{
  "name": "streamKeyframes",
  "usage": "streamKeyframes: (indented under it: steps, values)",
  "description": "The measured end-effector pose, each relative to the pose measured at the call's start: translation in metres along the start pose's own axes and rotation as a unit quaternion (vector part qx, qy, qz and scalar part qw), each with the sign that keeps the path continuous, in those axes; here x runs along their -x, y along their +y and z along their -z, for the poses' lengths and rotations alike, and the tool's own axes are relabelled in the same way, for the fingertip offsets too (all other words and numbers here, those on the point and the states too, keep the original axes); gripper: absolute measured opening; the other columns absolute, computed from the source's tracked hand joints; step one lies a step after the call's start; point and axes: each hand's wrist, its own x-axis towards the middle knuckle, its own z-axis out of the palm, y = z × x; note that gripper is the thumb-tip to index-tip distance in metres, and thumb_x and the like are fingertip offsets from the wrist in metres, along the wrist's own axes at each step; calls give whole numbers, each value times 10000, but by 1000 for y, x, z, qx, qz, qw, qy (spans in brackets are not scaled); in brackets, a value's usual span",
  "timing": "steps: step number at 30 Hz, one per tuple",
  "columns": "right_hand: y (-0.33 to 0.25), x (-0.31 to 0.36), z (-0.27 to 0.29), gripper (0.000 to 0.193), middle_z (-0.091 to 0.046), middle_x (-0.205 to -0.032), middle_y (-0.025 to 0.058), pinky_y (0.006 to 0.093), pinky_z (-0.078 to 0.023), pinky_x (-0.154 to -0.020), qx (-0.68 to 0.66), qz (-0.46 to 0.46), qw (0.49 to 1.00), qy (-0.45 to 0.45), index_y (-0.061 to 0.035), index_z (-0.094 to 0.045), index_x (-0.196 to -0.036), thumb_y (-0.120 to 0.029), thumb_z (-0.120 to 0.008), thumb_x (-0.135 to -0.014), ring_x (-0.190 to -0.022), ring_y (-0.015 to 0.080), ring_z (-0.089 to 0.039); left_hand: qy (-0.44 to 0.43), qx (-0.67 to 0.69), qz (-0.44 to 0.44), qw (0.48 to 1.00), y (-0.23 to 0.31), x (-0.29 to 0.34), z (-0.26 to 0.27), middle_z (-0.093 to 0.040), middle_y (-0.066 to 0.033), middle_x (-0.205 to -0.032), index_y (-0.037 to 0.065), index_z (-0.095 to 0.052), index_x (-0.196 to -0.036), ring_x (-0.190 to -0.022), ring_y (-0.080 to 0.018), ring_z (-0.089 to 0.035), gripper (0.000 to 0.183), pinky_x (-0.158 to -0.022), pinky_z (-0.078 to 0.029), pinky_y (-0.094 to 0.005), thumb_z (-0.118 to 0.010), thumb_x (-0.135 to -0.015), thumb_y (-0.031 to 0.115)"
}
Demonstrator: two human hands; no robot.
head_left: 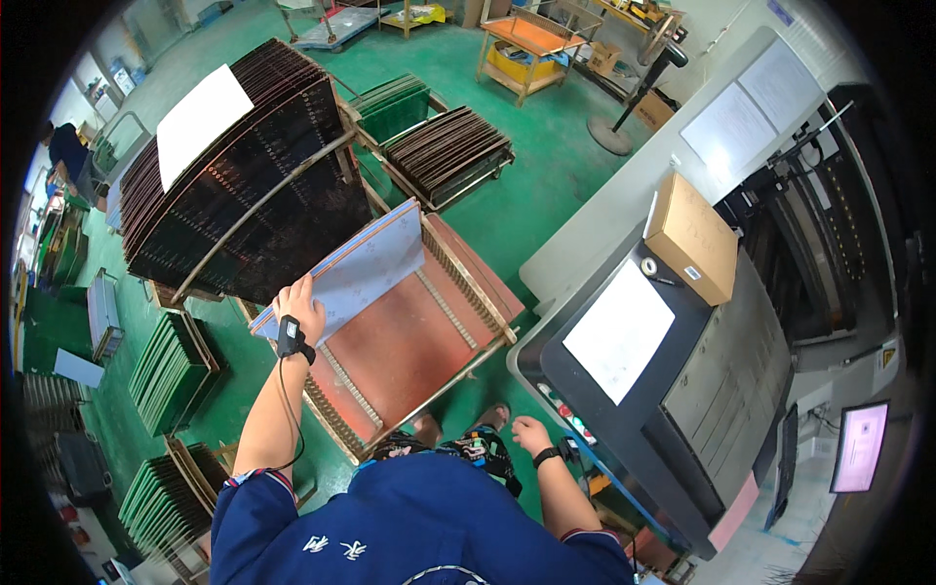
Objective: The user is seen moving and organizing green printed circuit board panels and other material panels near a precision fabrication machine.
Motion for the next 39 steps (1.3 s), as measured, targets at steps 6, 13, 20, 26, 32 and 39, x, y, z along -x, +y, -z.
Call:
streamKeyframes:
  steps: [6, 13, 20, 26, 32, 39]
  values:
    - [30, -4, 19, 342, -619, -878, 63, 270, -437, -523, 11, -66, 997, 30, -39, -562, -1105, -232, -520, -826, -675, 157, -592, 47, 13, 20, 999, 7, 12, -16, -509, -115, -1219, 32, -508, -1205, -1110, -327, -444, 498, -983, -320, -467, -521, -709, 78]
    - [39, 1, 25, 348, -616, -886, 64, 277, -436, -529, -3, -107, 994, 31, -44, -555, -1117, -225, -514, -822, -683, 168, -590, 52, -28, 5, 998, 12, 18, -17, -488, -137, -1255, 28, -501, -1206, -1138, -345, -427, 503, -992, -307, -489, -515, -705, 76]
    - [29, 4, 28, 362, -619, -890, 69, 273, -439, -538, 2, -72, 997, 31, -33, -547, -1127, -223, -512, -821, -683, 165, -591, 16, 17, 43, 999, 12, -2, -7, -537, -164, -1185, -27, -442, -1231, -1102, -363, -456, 550, -993, -321, -458, -515, -696, 74]
    - [29, 6, 28, 364, -618, -893, 70, 277, -441, -541, -5, -76, 996, 39, -37, -548, -1126, -233, -514, -821, -685, 164, -591, 55, -18, 14, 998, 1, 3, -27, -498, -169, -1247, -18, -432, -1254, -1133, -354, -443, 558, -985, -339, -449, -501, -710, 85]
    - [42, 10, 28, 361, -613, -908, 68, 283, -443, -546, -13, -98, 994, 37, -42, -545, -1126, -231, -516, -820, -694, 166, -588, 53, -16, 7, 998, 8, 7, -19, -506, -159, -1237, -2, -494, -1204, -1124, -332, -451, 504, -969, -359, -437, -518, -708, 81]
    - [47, 5, 30, 359, -611, -890, 60, 288, -437, -548, -27, -110, 993, 27, -43, -547, -1121, -231, -521, -816, -682, 167, -578, 89, 47, -21, 995, 7, 11, -11, -515, -164, -1185, 16, -603, -1033, -1066, -362, -464, 297, -918, -404, -432, -572, -743, 70]
